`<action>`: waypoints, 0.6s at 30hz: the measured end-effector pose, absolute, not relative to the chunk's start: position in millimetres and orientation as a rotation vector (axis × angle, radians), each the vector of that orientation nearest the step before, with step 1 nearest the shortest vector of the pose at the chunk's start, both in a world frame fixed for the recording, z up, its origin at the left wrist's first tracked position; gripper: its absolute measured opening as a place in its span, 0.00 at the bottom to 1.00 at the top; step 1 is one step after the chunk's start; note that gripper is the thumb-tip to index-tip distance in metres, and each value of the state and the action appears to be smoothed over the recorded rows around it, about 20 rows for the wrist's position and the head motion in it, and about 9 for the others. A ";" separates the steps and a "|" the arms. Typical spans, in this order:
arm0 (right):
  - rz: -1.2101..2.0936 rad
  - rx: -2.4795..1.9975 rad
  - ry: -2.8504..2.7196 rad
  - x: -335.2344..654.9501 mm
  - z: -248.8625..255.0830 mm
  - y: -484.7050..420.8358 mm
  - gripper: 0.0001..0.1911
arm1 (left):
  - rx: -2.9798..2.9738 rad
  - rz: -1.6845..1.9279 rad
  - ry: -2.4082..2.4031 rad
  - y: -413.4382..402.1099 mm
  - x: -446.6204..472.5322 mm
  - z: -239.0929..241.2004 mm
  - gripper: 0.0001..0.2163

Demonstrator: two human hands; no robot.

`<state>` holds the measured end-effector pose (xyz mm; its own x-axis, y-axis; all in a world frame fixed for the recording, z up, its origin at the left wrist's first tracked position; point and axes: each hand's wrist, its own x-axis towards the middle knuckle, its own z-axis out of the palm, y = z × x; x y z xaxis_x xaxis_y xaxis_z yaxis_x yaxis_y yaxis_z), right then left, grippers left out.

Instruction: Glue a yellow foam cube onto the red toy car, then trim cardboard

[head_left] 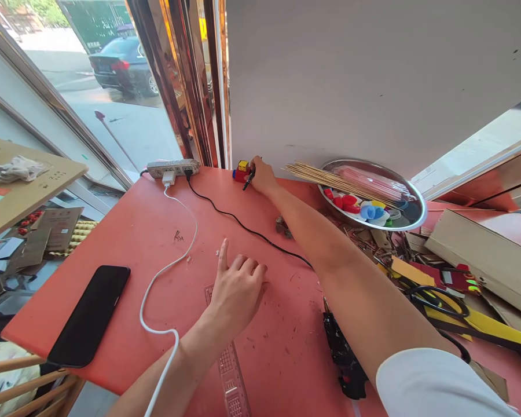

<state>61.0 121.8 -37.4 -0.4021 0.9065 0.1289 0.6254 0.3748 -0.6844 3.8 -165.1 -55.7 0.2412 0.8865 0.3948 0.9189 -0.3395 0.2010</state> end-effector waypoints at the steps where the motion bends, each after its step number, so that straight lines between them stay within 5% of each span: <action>1: 0.761 -1.314 -2.153 58.9 -36.9 121.8 0.21 | -2.416 -0.686 -1.755 -164.8 4.0 -55.6 0.05; 11: 0.783 -1.267 -2.250 63.1 -21.1 109.7 0.19 | -2.422 -0.640 -1.832 -158.5 -4.2 -53.2 0.04; 18: 0.877 -1.100 -2.377 135.1 20.7 4.1 0.21 | -2.466 -0.569 -1.952 -149.9 -9.2 -49.3 0.08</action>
